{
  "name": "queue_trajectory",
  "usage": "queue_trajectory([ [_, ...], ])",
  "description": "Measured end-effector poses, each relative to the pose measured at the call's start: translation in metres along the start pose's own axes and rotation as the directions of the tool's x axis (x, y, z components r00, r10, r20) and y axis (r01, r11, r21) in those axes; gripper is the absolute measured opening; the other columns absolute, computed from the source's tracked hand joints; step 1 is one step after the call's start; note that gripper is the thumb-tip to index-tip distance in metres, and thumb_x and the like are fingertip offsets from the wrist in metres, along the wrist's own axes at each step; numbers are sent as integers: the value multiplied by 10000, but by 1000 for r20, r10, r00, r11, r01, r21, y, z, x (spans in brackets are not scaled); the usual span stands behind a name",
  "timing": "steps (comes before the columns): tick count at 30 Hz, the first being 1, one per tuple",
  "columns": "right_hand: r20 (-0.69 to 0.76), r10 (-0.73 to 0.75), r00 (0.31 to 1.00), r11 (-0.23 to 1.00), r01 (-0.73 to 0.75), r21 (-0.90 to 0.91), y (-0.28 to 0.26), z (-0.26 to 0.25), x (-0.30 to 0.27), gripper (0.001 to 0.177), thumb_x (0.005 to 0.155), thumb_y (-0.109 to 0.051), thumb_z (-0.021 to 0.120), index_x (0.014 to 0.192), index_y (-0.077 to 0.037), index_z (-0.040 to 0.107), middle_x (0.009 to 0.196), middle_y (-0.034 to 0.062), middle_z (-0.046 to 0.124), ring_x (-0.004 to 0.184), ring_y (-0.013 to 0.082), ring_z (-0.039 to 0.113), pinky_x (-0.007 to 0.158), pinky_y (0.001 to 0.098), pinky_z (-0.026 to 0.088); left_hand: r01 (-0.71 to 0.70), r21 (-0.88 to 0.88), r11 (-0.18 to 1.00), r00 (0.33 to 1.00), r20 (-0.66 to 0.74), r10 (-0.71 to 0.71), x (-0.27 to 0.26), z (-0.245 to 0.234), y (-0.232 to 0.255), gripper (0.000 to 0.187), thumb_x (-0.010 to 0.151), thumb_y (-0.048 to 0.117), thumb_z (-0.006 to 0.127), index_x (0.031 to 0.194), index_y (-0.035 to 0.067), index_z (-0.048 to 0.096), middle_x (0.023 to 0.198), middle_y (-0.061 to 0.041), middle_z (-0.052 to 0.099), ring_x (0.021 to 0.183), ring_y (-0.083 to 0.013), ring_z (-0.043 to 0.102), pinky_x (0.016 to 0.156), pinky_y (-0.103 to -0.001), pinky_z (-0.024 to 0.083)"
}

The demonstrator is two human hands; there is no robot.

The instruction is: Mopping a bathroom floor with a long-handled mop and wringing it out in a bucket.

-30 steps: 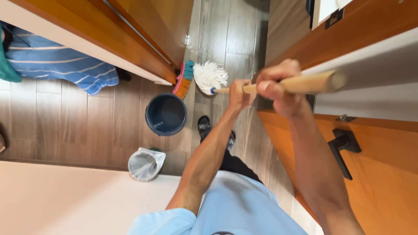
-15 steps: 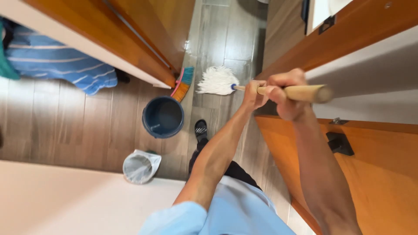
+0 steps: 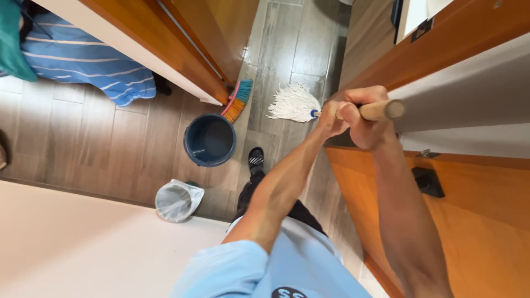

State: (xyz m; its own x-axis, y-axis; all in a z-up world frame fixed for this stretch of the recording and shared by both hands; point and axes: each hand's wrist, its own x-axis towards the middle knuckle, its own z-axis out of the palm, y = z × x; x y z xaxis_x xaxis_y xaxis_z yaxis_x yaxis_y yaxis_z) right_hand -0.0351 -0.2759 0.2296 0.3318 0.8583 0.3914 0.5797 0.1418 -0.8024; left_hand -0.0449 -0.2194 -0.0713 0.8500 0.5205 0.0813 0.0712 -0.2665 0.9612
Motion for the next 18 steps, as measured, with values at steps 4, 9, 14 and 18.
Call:
queue_trajectory([
  [4, -31, 143, 989, 989, -141, 51, -11, -5, -2, 355, 851, -96, 559, 564, -68, 350, 515, -18, 349, 468, 70, 300, 448, 308, 215, -3, 43, 999, 999, -33, 4, -7, -15, 41, 235, 871, 298, 704, 814, 71, 721, 786, -88, 716, 770, -223, 684, 630, -357, 515],
  [9, -81, 237, 968, 968, -229, 104, -19, 0, 2, 376, 891, -79, 563, 569, -73, 370, 541, -36, 407, 491, 45, 349, 427, 271, 226, 3, 55, 998, 996, 89, -8, -27, -46, 83, 300, 825, 325, 742, 735, 41, 708, 711, -103, 705, 705, -225, 702, 594, -368, 523],
  [14, -130, 174, 976, 941, -126, 313, -28, 11, 3, 355, 927, -63, 543, 618, -70, 369, 586, -11, 445, 536, 55, 367, 475, 253, 274, 55, -35, 998, 985, 165, -48, -21, -73, 83, 302, 803, 289, 745, 667, 26, 690, 643, -116, 697, 633, -224, 690, 549, -372, 515],
  [18, -144, 241, 960, 868, -147, 475, -42, 11, 4, 353, 943, -59, 525, 640, -74, 344, 590, 20, 435, 474, 64, 368, 438, 242, 315, -103, 64, 993, 993, 63, 99, -30, -82, 69, 287, 804, 240, 752, 649, 27, 638, 653, -177, 658, 603, -274, 661, 524, -392, 496],
])
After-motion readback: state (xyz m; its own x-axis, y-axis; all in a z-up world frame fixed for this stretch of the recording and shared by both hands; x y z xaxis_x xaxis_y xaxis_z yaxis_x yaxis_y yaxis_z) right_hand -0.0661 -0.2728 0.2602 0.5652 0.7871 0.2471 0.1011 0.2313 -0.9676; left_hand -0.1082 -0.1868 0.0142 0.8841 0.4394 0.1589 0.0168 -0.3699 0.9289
